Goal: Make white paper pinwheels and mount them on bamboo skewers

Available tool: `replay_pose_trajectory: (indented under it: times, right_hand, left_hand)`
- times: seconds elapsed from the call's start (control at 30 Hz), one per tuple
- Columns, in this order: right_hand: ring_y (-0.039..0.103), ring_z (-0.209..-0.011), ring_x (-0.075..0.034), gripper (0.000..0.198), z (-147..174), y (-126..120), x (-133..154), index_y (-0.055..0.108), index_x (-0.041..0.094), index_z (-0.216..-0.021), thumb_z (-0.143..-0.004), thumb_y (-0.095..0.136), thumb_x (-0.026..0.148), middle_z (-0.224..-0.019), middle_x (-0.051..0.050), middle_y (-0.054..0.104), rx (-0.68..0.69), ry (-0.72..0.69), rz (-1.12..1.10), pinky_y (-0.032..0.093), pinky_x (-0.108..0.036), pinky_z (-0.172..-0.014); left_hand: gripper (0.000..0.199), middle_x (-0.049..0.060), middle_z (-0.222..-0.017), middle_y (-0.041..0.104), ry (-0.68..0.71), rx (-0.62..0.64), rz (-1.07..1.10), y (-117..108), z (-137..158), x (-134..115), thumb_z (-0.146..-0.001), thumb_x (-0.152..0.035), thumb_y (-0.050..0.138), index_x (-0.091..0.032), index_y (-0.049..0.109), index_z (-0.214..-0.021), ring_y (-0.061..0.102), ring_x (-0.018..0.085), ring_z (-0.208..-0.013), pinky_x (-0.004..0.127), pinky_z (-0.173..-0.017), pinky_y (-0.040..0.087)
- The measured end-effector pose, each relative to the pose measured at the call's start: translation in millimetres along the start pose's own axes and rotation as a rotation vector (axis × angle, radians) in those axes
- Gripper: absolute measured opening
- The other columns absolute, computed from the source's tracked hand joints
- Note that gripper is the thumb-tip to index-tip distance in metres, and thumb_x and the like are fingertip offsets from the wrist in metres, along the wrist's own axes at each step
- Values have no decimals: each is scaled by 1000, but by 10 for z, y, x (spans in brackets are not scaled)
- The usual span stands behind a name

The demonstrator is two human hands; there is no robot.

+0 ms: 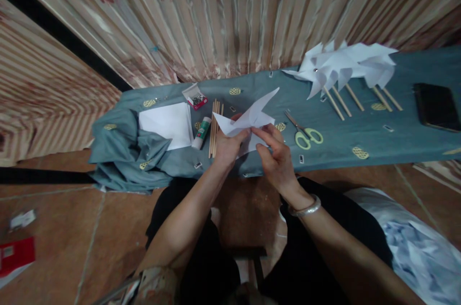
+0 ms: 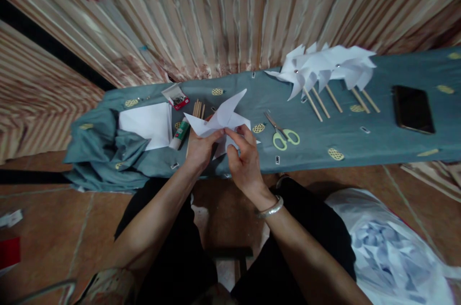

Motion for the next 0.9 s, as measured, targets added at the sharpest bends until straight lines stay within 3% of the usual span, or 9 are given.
replay_pose_trajectory:
  times: [0.33, 0.5, 0.63, 0.77, 0.9]
  right_hand:
    - [49, -128, -28, 37, 67, -32, 129, 67, 20, -118, -86, 48, 25, -135, -12, 54, -3, -80, 100, 38, -51, -110]
    - [52, -124, -29, 30, 17, -388, 217, 68, 24, -114, -88, 51, 26, -137, -10, 54, -52, -194, 218, 41, -54, -105]
    - [59, -118, -27, 28, -73, -696, -7, 69, 25, -111, -91, 50, 28, -121, -9, 67, -100, -146, 166, 43, -53, -103]
    - [60, -118, -26, 30, -26, -726, -100, 67, 27, -116, -90, 53, 30, -119, -8, 68, -26, -156, 171, 43, -51, -104]
    - [50, -130, -26, 37, 85, -641, -11, 61, 30, -127, -90, 56, 32, -140, -7, 55, 90, -183, 174, 40, -51, -108]
  left_hand:
    - [42, 0, -79, 72, -60, -26, 87, -18, -14, 69, -52, -19, 80, -18, 70, -93, 66, 17, -76, 30, -78, 51]
    - [42, 2, -78, 73, -140, -76, 166, -84, -8, 48, -47, -14, 82, -15, 69, -87, 68, 20, -77, 36, -80, 53]
    - [39, 3, -76, 73, -211, -71, 194, -135, 0, 22, -46, -11, 82, -14, 68, -82, 70, 23, -80, 37, -80, 54]
    - [37, 4, -77, 74, -236, -26, 220, -129, 8, -16, -46, -10, 81, -13, 69, -80, 71, 24, -84, 39, -83, 54]
    - [43, 5, -79, 75, -257, 2, 229, -77, 57, -49, -44, -7, 82, -14, 70, -84, 71, 27, -91, 42, -90, 53]
Point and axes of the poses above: each hand's wrist, its own z-axis away from the middle knuckle, its own y-axis out of the palm, x = y × z, the point moved 9 cm from there along -z, towards the middle knuckle
